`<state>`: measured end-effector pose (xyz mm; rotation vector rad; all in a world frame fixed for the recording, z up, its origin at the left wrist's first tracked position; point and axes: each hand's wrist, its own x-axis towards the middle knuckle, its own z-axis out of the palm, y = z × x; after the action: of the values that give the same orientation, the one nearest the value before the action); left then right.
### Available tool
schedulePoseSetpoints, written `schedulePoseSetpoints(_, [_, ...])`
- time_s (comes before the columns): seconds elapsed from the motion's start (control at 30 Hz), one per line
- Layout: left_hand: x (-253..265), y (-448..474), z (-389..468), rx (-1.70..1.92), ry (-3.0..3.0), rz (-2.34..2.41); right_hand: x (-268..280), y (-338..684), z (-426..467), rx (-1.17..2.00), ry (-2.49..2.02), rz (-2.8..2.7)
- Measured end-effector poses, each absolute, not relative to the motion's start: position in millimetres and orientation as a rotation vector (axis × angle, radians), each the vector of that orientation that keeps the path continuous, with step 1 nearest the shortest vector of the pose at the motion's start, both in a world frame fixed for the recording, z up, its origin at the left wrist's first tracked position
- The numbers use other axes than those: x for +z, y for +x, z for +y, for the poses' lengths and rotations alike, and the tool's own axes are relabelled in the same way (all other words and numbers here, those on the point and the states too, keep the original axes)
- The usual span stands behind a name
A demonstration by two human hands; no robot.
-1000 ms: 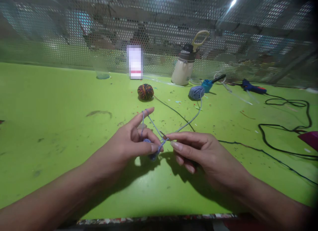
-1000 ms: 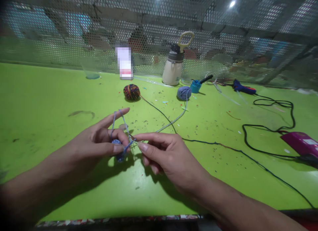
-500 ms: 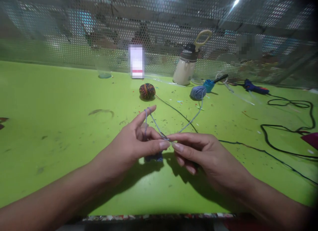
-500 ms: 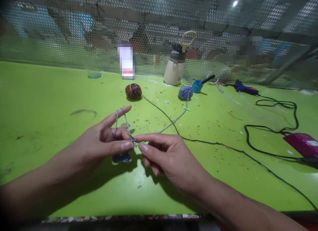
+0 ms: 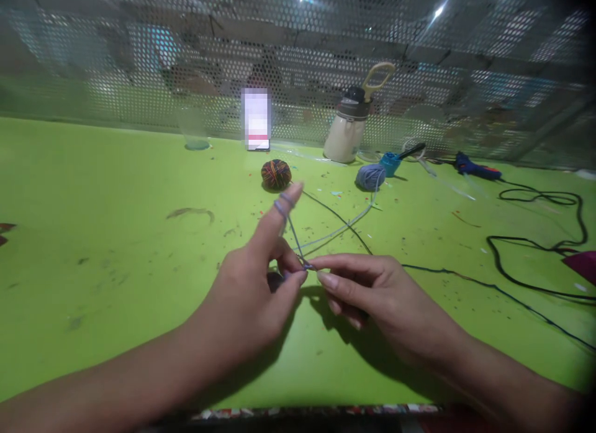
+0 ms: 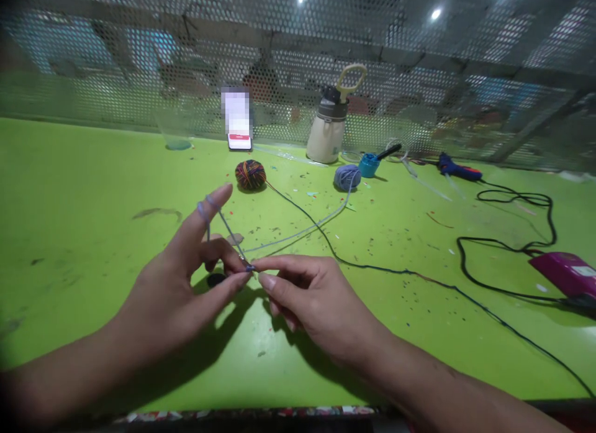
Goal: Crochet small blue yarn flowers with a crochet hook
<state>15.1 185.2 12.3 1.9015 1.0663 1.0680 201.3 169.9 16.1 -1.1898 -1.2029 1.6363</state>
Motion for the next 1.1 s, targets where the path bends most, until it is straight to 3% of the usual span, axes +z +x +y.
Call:
schedulePoseSetpoints(0.13, [2, 16, 175, 1.350, 2.326, 0.977, 14, 197, 167, 1.743, -1.045, -1.047])
schedulePoseSetpoints(0.23, [9, 19, 174, 1.384, 2.053, 0.969, 13, 194, 165, 1.757, -0.926, -0.951])
schedulePoseSetpoints(0.3, [20, 19, 178, 1.208, 1.622, 1.009, 12, 194, 164, 1.709, -0.884, -0.964])
schedulePoseSetpoints(0.47, [36, 15, 190, 0.965, 1.037, 0.825, 8, 198, 164, 1.510, -0.971, -1.167])
schedulePoseSetpoints(0.83, [43, 8, 190, 0.933, 0.917, 0.726, 21, 201, 162, 0.559, -1.078, -1.789])
schedulePoseSetpoints(1.1, [45, 4, 194, 0.920, 0.941, 0.725, 22, 206, 160, 0.431, -1.094, -1.883])
